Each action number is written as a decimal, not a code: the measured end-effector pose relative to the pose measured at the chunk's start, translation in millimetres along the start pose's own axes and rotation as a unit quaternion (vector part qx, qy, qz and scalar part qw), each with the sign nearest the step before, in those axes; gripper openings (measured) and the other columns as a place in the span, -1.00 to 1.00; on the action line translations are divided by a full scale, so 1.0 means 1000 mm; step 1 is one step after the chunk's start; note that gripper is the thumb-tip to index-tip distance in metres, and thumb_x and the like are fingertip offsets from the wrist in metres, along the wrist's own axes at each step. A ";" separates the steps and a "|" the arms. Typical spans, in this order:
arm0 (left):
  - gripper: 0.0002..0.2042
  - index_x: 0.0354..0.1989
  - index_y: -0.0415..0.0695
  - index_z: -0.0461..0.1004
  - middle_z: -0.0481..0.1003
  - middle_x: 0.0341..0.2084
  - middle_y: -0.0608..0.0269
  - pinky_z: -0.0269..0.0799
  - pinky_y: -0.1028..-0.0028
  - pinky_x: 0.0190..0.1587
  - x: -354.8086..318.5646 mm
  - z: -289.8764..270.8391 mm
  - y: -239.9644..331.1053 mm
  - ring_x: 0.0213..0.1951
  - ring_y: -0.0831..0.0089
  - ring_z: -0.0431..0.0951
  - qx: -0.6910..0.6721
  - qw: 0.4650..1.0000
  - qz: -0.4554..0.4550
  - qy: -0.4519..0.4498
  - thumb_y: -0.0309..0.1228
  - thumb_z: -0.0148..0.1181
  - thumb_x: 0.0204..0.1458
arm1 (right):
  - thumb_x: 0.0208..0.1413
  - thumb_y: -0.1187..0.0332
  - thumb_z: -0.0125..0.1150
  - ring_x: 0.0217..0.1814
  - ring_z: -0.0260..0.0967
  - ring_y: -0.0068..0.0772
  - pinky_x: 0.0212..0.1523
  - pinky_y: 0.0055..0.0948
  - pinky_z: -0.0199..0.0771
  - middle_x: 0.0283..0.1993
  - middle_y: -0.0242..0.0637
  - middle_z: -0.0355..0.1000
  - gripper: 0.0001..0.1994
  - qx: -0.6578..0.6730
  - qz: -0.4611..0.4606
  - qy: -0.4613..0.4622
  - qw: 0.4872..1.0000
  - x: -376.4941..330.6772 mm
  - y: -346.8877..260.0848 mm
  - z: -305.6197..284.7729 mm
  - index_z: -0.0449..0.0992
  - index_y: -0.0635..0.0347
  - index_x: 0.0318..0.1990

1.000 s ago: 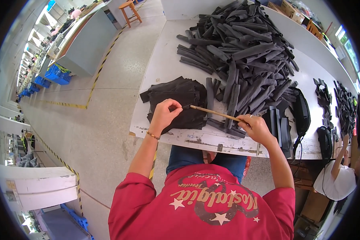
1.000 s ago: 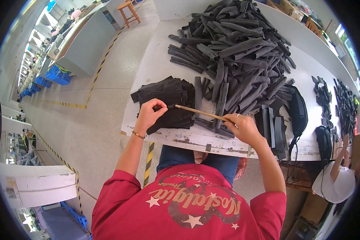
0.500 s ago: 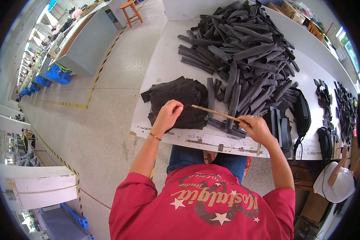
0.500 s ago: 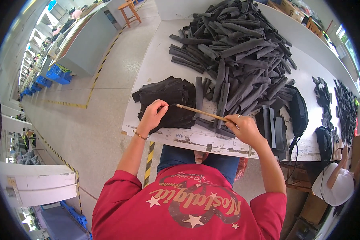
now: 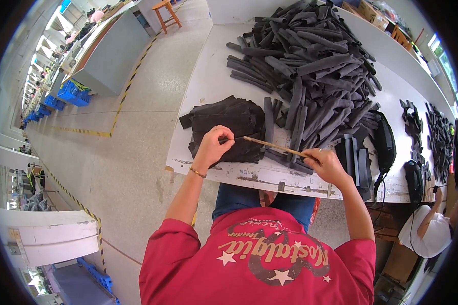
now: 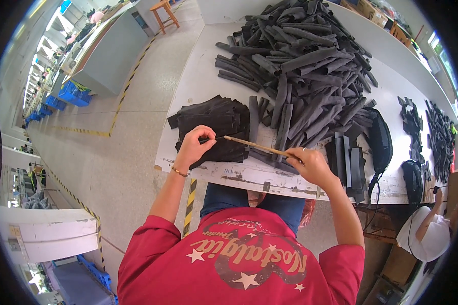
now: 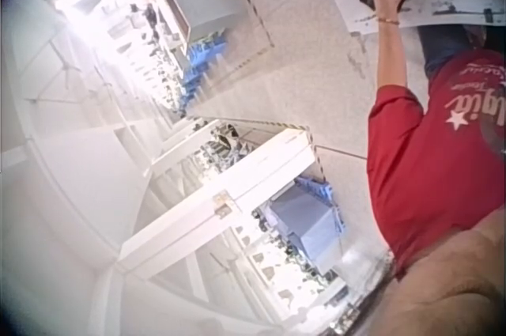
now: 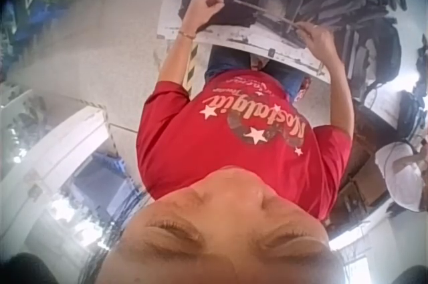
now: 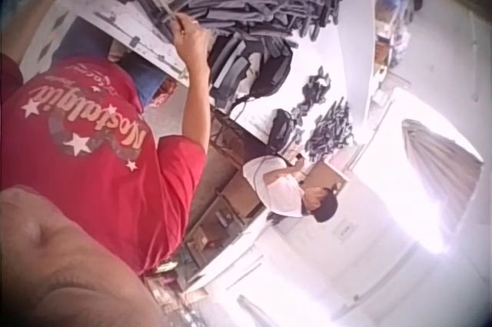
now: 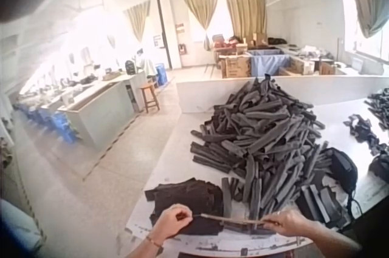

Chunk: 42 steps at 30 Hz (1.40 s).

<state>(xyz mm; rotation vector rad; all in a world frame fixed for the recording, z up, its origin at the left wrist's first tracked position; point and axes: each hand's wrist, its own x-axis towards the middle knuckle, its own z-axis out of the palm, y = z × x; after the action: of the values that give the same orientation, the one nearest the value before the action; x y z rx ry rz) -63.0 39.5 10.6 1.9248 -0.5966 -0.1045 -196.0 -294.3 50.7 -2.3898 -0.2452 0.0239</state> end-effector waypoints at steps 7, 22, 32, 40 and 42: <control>-0.91 -0.45 -0.26 0.45 0.48 -0.36 0.31 0.39 0.56 -0.19 0.000 -0.002 -0.003 -0.31 0.54 0.47 -0.007 1.000 -0.015 -0.009 -0.62 0.24 -0.13 | 0.02 0.40 0.20 -0.39 0.44 -0.11 -0.35 -0.34 0.39 -0.38 -0.07 0.47 -0.78 -0.008 -0.009 -0.005 1.000 0.000 0.002 0.003 0.51 0.30 -0.19; -0.72 -0.27 -0.19 0.46 0.29 0.00 0.08 0.19 0.29 0.16 -0.007 0.046 0.064 0.16 0.21 0.21 0.041 0.918 0.170 0.356 -0.35 0.34 -0.13 | 0.19 0.46 0.01 -0.45 0.22 -0.69 -0.40 -0.60 0.24 -0.53 -0.46 0.33 -0.78 0.343 0.071 -0.035 0.936 0.026 -0.021 0.100 0.42 0.27 -0.04; -0.72 -0.13 -0.26 0.42 0.51 -0.56 0.17 0.52 0.22 -0.13 -0.007 0.094 0.015 -0.41 0.29 0.57 -0.675 0.695 -0.122 0.216 -0.30 0.15 0.12 | 0.18 0.49 -0.01 -0.45 0.23 -0.63 -0.41 -0.59 0.26 -0.52 -0.40 0.31 -0.83 0.362 0.096 0.094 0.922 0.020 -0.061 0.158 0.39 0.35 -0.11; -0.76 -0.17 -0.23 0.43 0.53 -0.55 0.14 0.58 0.25 -0.30 0.003 0.086 0.043 -0.48 0.30 0.58 -0.649 0.697 -0.159 0.259 -0.32 0.17 0.11 | 0.25 0.42 -0.07 -0.58 0.16 -0.63 -0.55 -0.56 0.20 -0.62 -0.43 0.24 -0.84 0.309 0.141 0.085 0.937 -0.008 -0.054 0.163 0.42 0.30 -0.18; -0.76 -0.18 -0.24 0.42 0.52 -0.56 0.15 0.58 0.30 -0.40 0.005 0.083 0.044 -0.51 0.30 0.57 -0.618 0.716 -0.191 0.263 -0.33 0.17 0.10 | 0.26 0.41 -0.08 -0.62 0.14 -0.67 -0.58 -0.59 0.16 -0.64 -0.45 0.23 -0.82 0.330 0.166 0.066 0.927 -0.016 -0.057 0.161 0.43 0.31 -0.18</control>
<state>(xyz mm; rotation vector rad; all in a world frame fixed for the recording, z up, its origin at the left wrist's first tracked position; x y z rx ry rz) -102.4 -45.8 14.5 0.6287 0.2912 -0.1533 -235.2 -148.4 -30.5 -1.7226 0.2101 0.0876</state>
